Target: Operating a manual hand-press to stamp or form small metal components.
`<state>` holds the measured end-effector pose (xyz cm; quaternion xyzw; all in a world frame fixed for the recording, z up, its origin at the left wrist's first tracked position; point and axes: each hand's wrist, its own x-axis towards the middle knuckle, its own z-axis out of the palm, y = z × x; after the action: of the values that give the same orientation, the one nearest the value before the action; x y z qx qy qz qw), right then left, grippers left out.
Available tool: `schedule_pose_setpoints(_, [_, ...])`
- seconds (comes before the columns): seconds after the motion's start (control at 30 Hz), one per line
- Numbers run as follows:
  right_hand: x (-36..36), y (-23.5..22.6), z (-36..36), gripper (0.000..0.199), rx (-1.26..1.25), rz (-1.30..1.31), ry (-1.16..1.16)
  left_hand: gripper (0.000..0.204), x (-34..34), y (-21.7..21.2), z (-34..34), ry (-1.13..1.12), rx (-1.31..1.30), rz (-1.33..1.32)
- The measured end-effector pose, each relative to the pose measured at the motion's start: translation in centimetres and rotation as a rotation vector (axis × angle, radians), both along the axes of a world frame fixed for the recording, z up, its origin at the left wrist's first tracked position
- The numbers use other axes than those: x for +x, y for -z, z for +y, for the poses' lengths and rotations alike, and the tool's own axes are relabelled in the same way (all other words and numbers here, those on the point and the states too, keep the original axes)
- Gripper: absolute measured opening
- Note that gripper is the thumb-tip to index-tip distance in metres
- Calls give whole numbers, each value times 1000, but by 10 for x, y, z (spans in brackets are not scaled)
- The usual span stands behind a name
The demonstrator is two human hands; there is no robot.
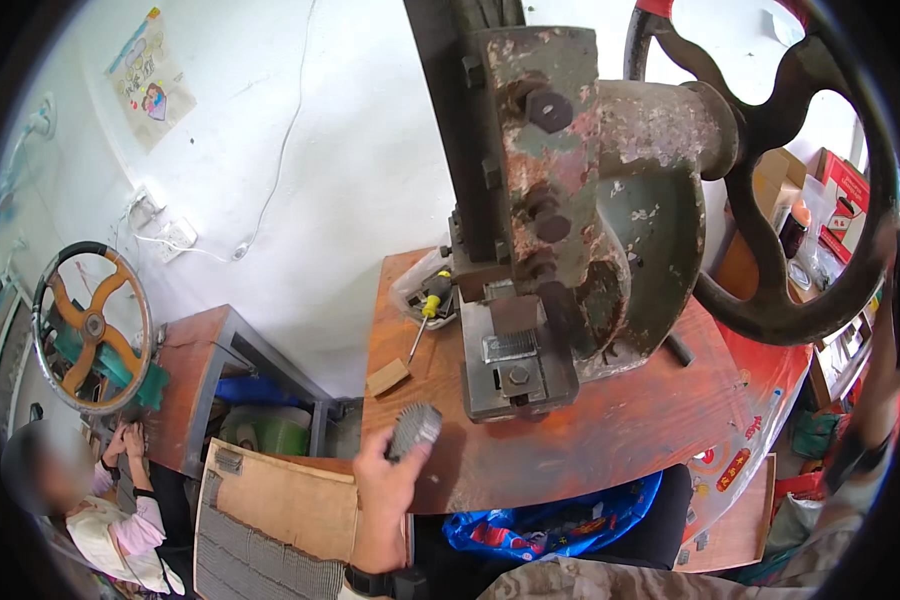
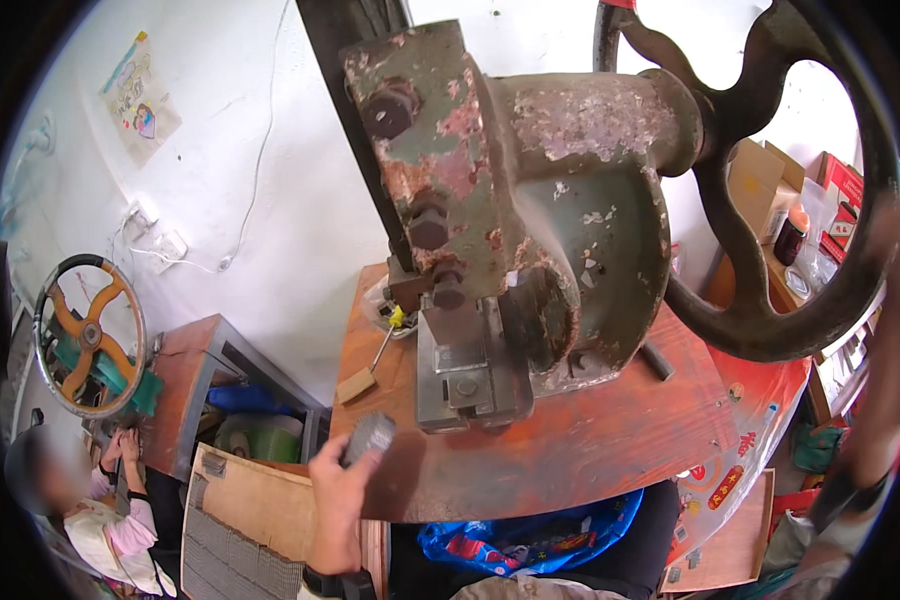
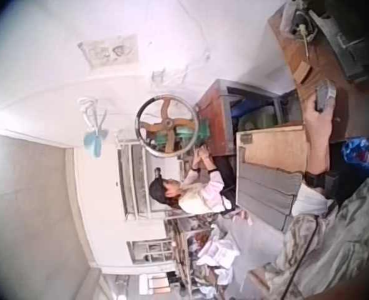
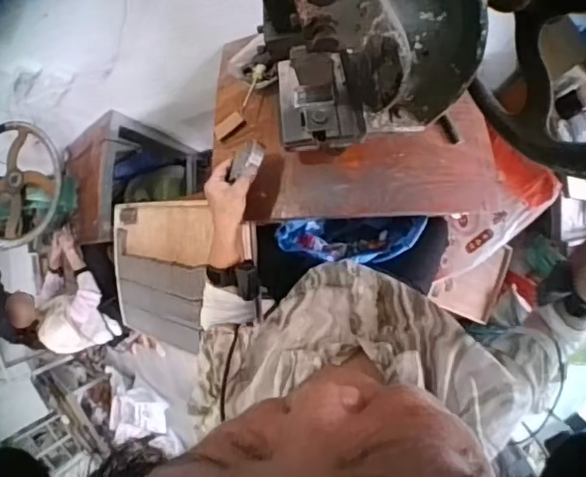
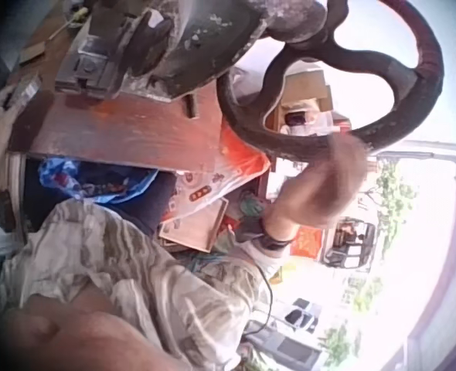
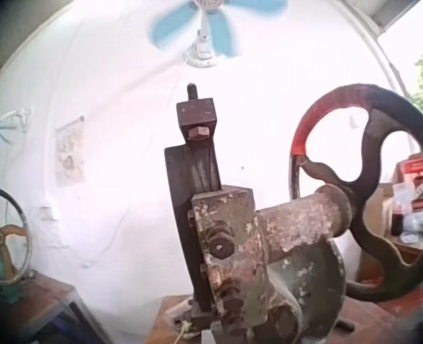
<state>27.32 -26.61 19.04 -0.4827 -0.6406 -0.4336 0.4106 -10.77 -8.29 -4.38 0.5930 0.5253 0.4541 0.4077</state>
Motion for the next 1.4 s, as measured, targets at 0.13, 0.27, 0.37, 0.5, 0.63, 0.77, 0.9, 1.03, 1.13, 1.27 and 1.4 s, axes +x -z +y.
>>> schedule_pose_setpoints(0.13, [-9,151,-2,22,-652,13,-194,45,26,34,-31,195,384,266])
schedule_pose_setpoints(0.27, [-30,229,22,18,-697,271,-226,55,47,33,-38,251,554,629])
schedule_pose_setpoints(0.37, [-41,248,32,18,-686,343,-220,57,55,21,-44,216,491,743])
schedule_pose_setpoints(0.5, [-43,260,35,17,-739,388,-200,56,77,22,-45,216,511,902])
schedule_pose_setpoints(0.63, [-43,268,35,17,-655,477,-173,50,79,27,-42,214,638,841])
schedule_pose_setpoints(0.77, [-47,264,35,16,-630,431,-145,39,51,14,-54,200,-266,-267])
schedule_pose_setpoints(0.9, [-51,260,36,15,-636,405,-132,54,36,4,-63,389,-668,-1275])
schedule_pose_setpoints(1.03, [-49,265,35,14,-633,398,-142,57,29,19,-88,339,-792,-1231])
schedule_pose_setpoints(1.13, [-47,270,34,14,-660,385,-127,53,23,43,-104,500,-957,-1105])
schedule_pose_setpoints(1.27, [-50,270,35,14,-630,365,-118,43,48,76,-117,663,-1016,-307])
schedule_pose_setpoints(1.4, [-56,266,37,14,-597,394,-158,45,47,82,-113,666,-611,48])
